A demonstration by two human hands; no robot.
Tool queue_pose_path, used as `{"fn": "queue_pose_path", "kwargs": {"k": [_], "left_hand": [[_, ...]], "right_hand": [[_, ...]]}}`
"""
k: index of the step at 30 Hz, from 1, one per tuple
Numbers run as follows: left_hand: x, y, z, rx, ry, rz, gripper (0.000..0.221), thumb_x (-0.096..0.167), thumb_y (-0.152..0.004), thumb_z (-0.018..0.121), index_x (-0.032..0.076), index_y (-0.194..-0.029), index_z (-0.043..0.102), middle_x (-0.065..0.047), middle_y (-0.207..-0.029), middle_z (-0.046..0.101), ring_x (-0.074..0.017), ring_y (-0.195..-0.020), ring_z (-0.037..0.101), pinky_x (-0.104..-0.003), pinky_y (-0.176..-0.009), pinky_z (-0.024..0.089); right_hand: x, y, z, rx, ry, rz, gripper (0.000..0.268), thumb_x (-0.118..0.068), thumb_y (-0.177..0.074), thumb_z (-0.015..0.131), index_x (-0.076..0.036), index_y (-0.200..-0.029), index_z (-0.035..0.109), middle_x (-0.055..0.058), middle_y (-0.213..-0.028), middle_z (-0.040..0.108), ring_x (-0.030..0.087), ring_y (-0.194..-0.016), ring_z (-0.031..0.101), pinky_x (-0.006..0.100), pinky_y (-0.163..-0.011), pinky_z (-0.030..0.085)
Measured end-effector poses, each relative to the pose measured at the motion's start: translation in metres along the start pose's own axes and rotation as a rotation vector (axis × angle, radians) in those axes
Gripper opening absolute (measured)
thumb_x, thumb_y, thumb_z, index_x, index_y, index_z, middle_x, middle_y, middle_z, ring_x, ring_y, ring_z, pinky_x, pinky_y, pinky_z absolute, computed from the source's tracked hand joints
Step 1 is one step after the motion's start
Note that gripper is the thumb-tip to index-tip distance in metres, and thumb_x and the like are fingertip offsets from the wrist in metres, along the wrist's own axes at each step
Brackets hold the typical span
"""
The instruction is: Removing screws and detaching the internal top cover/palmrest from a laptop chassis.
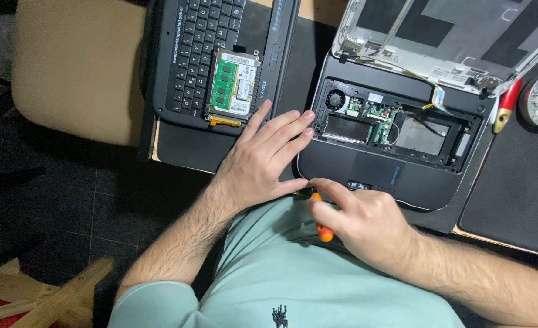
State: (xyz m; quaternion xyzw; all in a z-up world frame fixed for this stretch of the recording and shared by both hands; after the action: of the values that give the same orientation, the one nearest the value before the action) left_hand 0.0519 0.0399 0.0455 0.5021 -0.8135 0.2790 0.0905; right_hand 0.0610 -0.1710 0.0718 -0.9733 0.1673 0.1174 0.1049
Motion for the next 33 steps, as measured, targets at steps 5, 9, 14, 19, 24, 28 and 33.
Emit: {"fn": "queue_pose_path", "kwargs": {"k": [5, 9, 14, 19, 24, 28, 33], "left_hand": [[-0.001, 0.002, 0.000, 0.009, 0.000, 0.002, 0.091, 0.045, -0.102, 0.114, -0.005, -0.164, 0.070, -0.024, -0.181, 0.063, -0.0421, -0.165, 0.068, -0.075, -0.147, 0.038], [0.001, 0.001, -0.002, 0.019, 0.000, -0.009, 0.088, 0.047, -0.105, 0.109, -0.007, -0.163, 0.071, -0.024, -0.180, 0.065, -0.0416, -0.167, 0.064, -0.073, -0.147, 0.039], [0.001, 0.004, 0.001, 0.027, -0.029, -0.024, 0.096, 0.053, -0.099, 0.114, -0.007, -0.162, 0.073, -0.024, -0.180, 0.064, -0.0436, -0.169, 0.061, -0.074, -0.147, 0.038], [0.001, 0.004, 0.000, 0.062, -0.028, -0.035, 0.092, 0.055, -0.101, 0.112, -0.006, -0.159, 0.074, -0.022, -0.175, 0.069, -0.0448, -0.166, 0.064, -0.074, -0.146, 0.039], [0.000, 0.019, 0.014, 0.244, -0.016, -0.052, 0.080, 0.071, -0.103, 0.093, 0.005, -0.147, 0.083, -0.012, -0.163, 0.080, -0.0374, -0.160, 0.069, -0.068, -0.149, 0.037], [0.010, 0.025, 0.019, 0.351, -0.118, -0.049, 0.064, 0.068, -0.106, 0.090, 0.009, -0.133, 0.088, -0.007, -0.139, 0.086, -0.0327, -0.135, 0.078, -0.063, -0.131, 0.054], [0.014, 0.026, 0.016, 0.388, -0.179, -0.095, 0.058, 0.067, -0.112, 0.083, 0.013, -0.130, 0.088, -0.003, -0.134, 0.084, -0.0263, -0.121, 0.073, -0.051, -0.105, 0.050]], "right_hand": [[-0.006, -0.002, -0.002, 0.092, 0.187, -0.353, 0.011, -0.017, -0.114, 0.055, -0.022, -0.116, 0.065, 0.028, -0.135, 0.085, 0.012, -0.064, 0.065, 0.030, -0.058, 0.049], [0.007, 0.007, 0.001, 0.146, 0.144, -0.516, 0.010, -0.012, -0.116, 0.072, -0.022, -0.113, 0.070, 0.029, -0.141, 0.084, 0.015, -0.063, 0.058, 0.031, -0.060, 0.050], [0.015, 0.011, -0.002, 0.161, 0.078, -0.502, 0.005, -0.015, -0.118, 0.078, -0.019, -0.118, 0.075, 0.025, -0.144, 0.084, 0.014, -0.062, 0.057, 0.031, -0.060, 0.050], [0.025, 0.006, -0.019, 0.128, -0.157, -0.450, 0.006, -0.012, -0.120, 0.074, -0.017, -0.120, 0.071, 0.025, -0.145, 0.080, 0.021, -0.064, 0.059, 0.033, -0.063, 0.055], [0.067, -0.024, -0.024, 0.228, -0.792, 0.049, 0.018, -0.025, -0.106, 0.091, -0.010, -0.114, 0.085, 0.016, -0.118, 0.092, 0.036, -0.099, 0.093, 0.054, -0.082, 0.071], [0.105, -0.065, -0.019, 0.142, -0.853, 0.152, 0.017, -0.015, -0.111, 0.086, -0.002, -0.119, 0.080, 0.023, -0.117, 0.092, 0.039, -0.104, 0.093, 0.052, -0.090, 0.072], [0.115, -0.096, -0.012, -0.022, -0.797, 0.139, 0.025, -0.008, -0.113, 0.080, 0.003, -0.133, 0.070, 0.027, -0.117, 0.090, 0.046, -0.102, 0.093, 0.061, -0.091, 0.075]]}}
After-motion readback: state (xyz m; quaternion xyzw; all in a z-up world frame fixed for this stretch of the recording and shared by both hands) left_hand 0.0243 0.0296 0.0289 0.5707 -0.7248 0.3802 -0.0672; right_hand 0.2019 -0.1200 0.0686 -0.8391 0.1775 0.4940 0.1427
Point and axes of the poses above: each hand's wrist, its own y-axis away from the middle knuckle, its own z-axis out of the palm, x = y × z, the point moved 6 cm from there along -y, towards the middle knuckle
